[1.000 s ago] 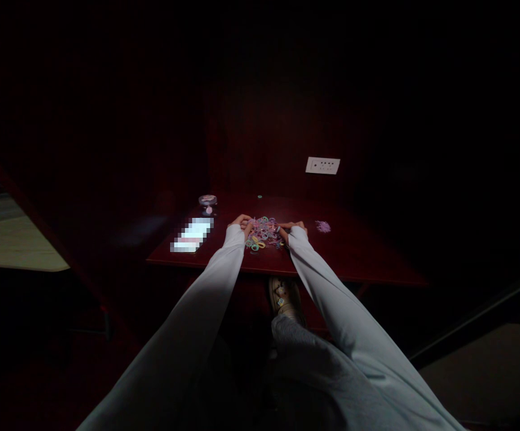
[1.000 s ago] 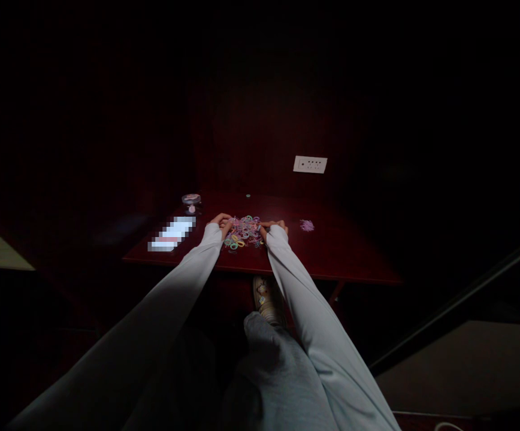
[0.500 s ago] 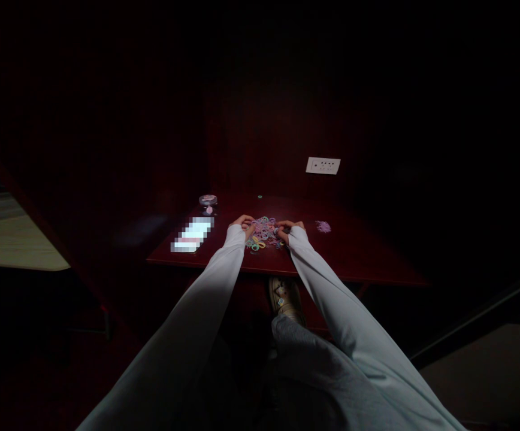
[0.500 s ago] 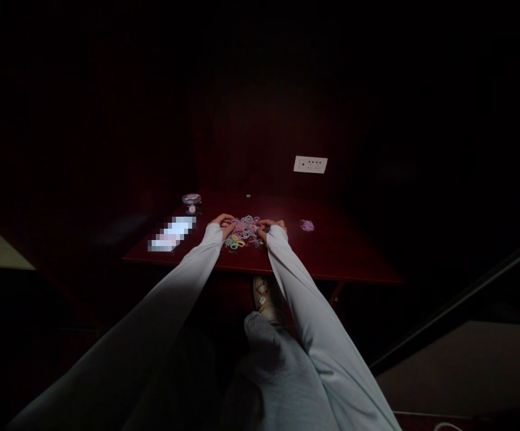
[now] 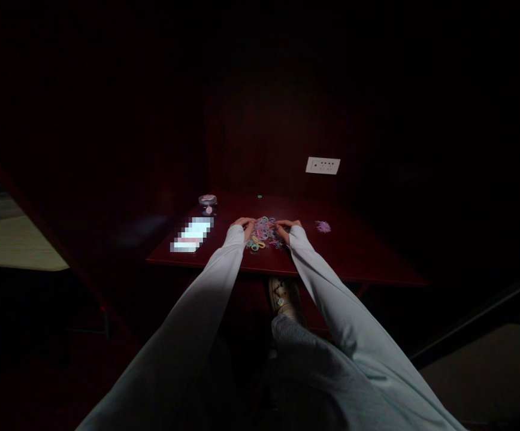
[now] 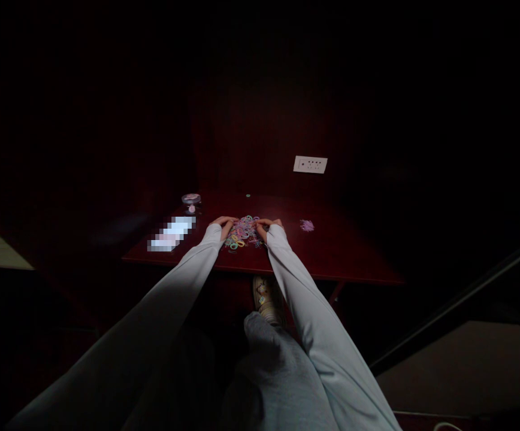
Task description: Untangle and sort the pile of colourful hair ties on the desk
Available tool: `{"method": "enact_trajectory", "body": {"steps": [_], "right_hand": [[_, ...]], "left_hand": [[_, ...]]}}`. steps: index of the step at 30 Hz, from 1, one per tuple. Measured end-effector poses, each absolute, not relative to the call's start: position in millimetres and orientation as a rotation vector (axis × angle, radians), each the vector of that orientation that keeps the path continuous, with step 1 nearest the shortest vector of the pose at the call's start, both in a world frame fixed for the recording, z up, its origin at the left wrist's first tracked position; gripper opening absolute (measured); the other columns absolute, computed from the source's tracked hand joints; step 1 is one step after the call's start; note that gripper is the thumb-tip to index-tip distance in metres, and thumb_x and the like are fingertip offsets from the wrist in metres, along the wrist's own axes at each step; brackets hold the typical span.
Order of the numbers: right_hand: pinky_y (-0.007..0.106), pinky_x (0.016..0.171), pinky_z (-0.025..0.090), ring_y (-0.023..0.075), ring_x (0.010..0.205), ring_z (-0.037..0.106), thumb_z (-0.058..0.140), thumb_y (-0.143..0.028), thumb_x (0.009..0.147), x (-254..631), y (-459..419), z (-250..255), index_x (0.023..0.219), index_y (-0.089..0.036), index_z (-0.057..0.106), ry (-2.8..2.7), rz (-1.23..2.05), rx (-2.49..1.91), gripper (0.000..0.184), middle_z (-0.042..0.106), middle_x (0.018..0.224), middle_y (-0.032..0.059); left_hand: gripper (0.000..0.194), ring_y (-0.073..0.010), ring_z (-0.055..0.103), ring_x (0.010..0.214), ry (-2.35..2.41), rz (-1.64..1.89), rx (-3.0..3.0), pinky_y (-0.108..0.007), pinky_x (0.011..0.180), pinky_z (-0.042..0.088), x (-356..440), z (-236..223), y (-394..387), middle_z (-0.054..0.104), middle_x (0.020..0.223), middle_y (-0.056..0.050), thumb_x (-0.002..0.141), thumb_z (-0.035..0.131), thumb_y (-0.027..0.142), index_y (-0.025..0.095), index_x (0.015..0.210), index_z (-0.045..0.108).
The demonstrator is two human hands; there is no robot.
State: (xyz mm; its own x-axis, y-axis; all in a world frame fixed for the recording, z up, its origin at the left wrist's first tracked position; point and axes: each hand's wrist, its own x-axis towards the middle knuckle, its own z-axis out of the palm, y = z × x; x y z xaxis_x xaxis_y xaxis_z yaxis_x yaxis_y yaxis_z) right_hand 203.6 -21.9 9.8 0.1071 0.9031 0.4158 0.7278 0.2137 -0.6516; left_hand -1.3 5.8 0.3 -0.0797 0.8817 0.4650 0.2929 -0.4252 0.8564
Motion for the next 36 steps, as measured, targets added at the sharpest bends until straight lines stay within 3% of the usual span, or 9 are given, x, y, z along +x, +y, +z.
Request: {"method": "enact_trajectory", "body": {"steps": [6, 13, 22, 27, 32, 36], "right_hand": [[0.038, 0.105, 0.047, 0.0257, 0.115, 0.058, 0.065, -0.04, 0.099, 190.1, -37.0, 19.7, 0.122, -0.029, 0.08, -2.02, 0.072, -1.357, 0.03, 0.073, 0.118, 0.0063], [0.045, 0.112, 0.04, 0.0309, 0.126, 0.051, 0.077, -0.053, 0.091, 162.1, -55.6, 23.1, 0.133, -0.031, 0.075, -2.294, -0.116, -1.277, 0.047, 0.067, 0.143, 0.0069], [0.043, 0.106, 0.039, 0.0305, 0.123, 0.053, 0.07, -0.045, 0.099, 167.2, -36.5, 12.8, 0.12, -0.027, 0.08, -2.156, -0.057, -1.455, 0.03, 0.076, 0.127, 0.009], [0.043, 0.106, 0.039, 0.0278, 0.116, 0.057, 0.067, -0.049, 0.099, 174.9, -31.3, 11.9, 0.116, -0.027, 0.081, -1.928, 0.069, -1.493, 0.031, 0.079, 0.115, 0.0076], [0.041, 0.103, 0.044, 0.0256, 0.107, 0.064, 0.074, -0.053, 0.092, 183.6, -23.7, 9.0, 0.112, -0.028, 0.082, -1.629, 0.219, -1.54, 0.033, 0.078, 0.102, 0.0055], [0.038, 0.094, 0.049, 0.0245, 0.101, 0.067, 0.068, -0.058, 0.093, 188.8, -15.6, 2.9, 0.108, -0.029, 0.082, -1.516, 0.27, -1.538, 0.036, 0.078, 0.095, 0.0039]], "left_hand": [[0.04, -0.022, 0.074, 0.096, 1.232, 1.628, 1.55, -0.034, 0.099, 0.057, 0.3, -0.6, 11.7, 0.081, 0.093, -0.007, 0.102, 0.054, 0.043, 0.022, 0.078, 0.078], [0.07, -0.0225, 0.074, 0.092, 1.215, 1.683, 1.39, -0.033, 0.088, 0.059, -0.4, 4.7, 11.2, 0.079, 0.088, -0.011, 0.104, 0.035, 0.071, 0.02, 0.078, 0.075], [0.074, -0.0243, 0.073, 0.089, 1.27, 1.648, 1.426, -0.036, 0.084, 0.058, -1.3, 12.7, 1.4, 0.079, 0.086, -0.012, 0.103, 0.031, 0.072, 0.02, 0.074, 0.074], [0.077, -0.0227, 0.072, 0.087, 1.318, 1.665, 1.439, -0.036, 0.087, 0.058, 3.1, 11.4, -0.2, 0.078, 0.085, -0.01, 0.105, 0.02, 0.067, 0.021, 0.07, 0.071], [0.071, -0.0224, 0.071, 0.085, 1.327, 1.66, 1.458, -0.035, 0.087, 0.057, 2.2, 7.7, 3.6, 0.078, 0.081, -0.008, 0.105, 0.025, 0.064, 0.022, 0.067, 0.069], [0.066, -0.0222, 0.071, 0.086, 1.332, 1.631, 1.494, -0.036, 0.088, 0.056, 1.1, 1.9, 10.6, 0.079, 0.083, -0.007, 0.105, 0.029, 0.058, 0.023, 0.067, 0.069]]}}
